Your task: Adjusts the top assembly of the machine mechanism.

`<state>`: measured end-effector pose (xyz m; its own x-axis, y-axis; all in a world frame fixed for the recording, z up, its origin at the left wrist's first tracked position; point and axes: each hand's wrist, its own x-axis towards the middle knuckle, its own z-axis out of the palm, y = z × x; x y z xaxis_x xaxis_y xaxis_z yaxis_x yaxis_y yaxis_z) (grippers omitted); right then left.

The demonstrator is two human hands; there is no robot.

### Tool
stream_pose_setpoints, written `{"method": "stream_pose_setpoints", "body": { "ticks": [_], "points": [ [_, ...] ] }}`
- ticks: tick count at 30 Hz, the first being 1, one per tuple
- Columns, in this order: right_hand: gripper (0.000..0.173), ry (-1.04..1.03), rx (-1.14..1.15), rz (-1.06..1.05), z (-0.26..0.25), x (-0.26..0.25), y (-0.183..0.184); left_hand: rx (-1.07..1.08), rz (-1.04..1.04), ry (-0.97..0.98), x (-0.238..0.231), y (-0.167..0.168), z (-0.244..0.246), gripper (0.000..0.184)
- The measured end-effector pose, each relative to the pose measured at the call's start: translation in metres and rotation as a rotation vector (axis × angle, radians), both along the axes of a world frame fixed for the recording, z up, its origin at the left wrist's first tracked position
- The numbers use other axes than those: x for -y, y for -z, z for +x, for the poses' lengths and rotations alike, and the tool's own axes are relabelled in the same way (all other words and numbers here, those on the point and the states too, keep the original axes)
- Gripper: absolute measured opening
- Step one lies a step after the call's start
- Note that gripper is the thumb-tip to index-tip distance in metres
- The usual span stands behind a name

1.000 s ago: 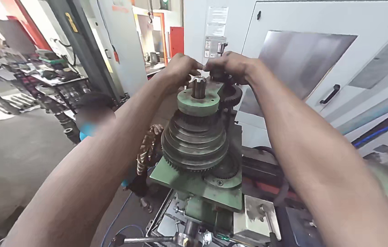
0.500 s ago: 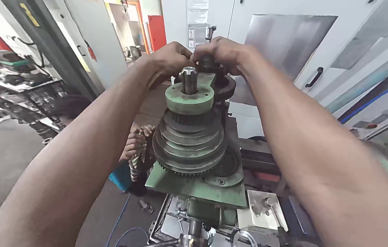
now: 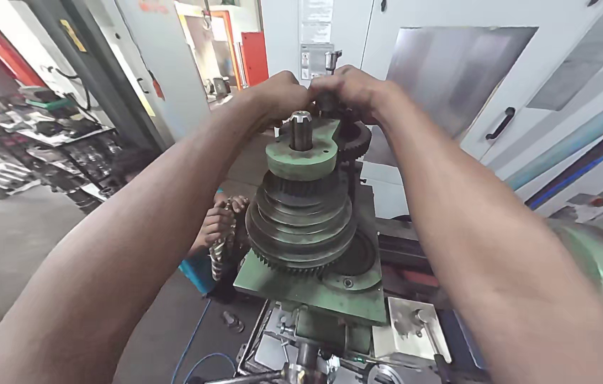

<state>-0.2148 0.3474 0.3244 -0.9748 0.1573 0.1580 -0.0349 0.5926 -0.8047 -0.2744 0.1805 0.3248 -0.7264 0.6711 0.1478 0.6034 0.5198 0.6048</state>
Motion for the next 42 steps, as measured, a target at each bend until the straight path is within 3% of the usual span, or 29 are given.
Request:
{"method": "stream_pose_setpoints", "body": {
  "ticks": [6, 9, 11, 13, 16, 18, 22, 24, 27, 30, 31, 32, 35, 39, 42],
  "points": [
    [0.038, -0.023, -0.012, -0.003, -0.004, -0.004, 0.001, 0.071, -0.054, -0.042, -0.005, -0.014, 0.01, 0.047],
    [0.036, -0.016, -0.005, -0.011, -0.001, 0.0, 0.0, 0.003, -0.086, -0.093, -0.001, -0.021, 0.033, 0.027],
    [0.034, -0.007, -0.005, -0.009, 0.001, 0.001, 0.0, 0.083, -0.223, -0.165, 0.002, -0.042, 0.061, 0.031],
    [0.031, 0.006, 0.002, -0.004, 0.001, 0.002, 0.0, 0.142, -0.037, -0.044, -0.001, -0.029, 0.023, 0.032],
    [0.033, 0.002, 0.005, -0.002, -0.005, -0.002, 0.0, 0.318, -0.018, -0.08, -0.01, -0.034, -0.001, 0.048],
    [0.033, -0.018, 0.005, -0.007, -0.008, -0.005, 0.001, 0.261, -0.062, -0.116, -0.015, -0.035, 0.007, 0.052],
    [0.032, -0.028, 0.009, -0.023, -0.008, -0.005, 0.002, 0.102, -0.15, -0.041, -0.019, -0.036, 0.013, 0.041],
    [0.033, -0.004, 0.02, 0.009, -0.004, -0.004, 0.0, 0.12, -0.146, -0.083, -0.025, -0.034, 0.015, 0.035],
    [0.035, 0.024, 0.044, 0.085, -0.005, -0.004, -0.004, 0.094, -0.151, -0.063, -0.024, -0.034, 0.02, 0.039],
    [0.032, 0.013, 0.077, 0.098, -0.006, -0.006, -0.007, -0.019, -0.139, -0.12, -0.014, -0.038, 0.062, 0.036],
    [0.031, 0.006, 0.094, 0.086, -0.005, -0.005, -0.007, 0.124, -0.228, -0.223, -0.016, -0.054, 0.085, 0.036],
    [0.032, 0.0, 0.111, 0.086, -0.004, -0.004, -0.008, 0.029, -0.134, -0.127, -0.017, -0.038, 0.063, 0.034],
    [0.034, -0.012, 0.133, 0.097, -0.009, -0.006, -0.012, 0.153, -0.107, -0.04, -0.026, -0.032, 0.018, 0.042],
    [0.031, 0.024, 0.16, 0.083, -0.003, -0.002, -0.014, 0.171, -0.144, -0.105, -0.031, -0.031, 0.013, 0.043],
    [0.034, 0.07, 0.185, 0.075, -0.002, 0.001, -0.016, 0.19, -0.115, -0.043, -0.025, -0.031, 0.013, 0.039]
  ]
}}
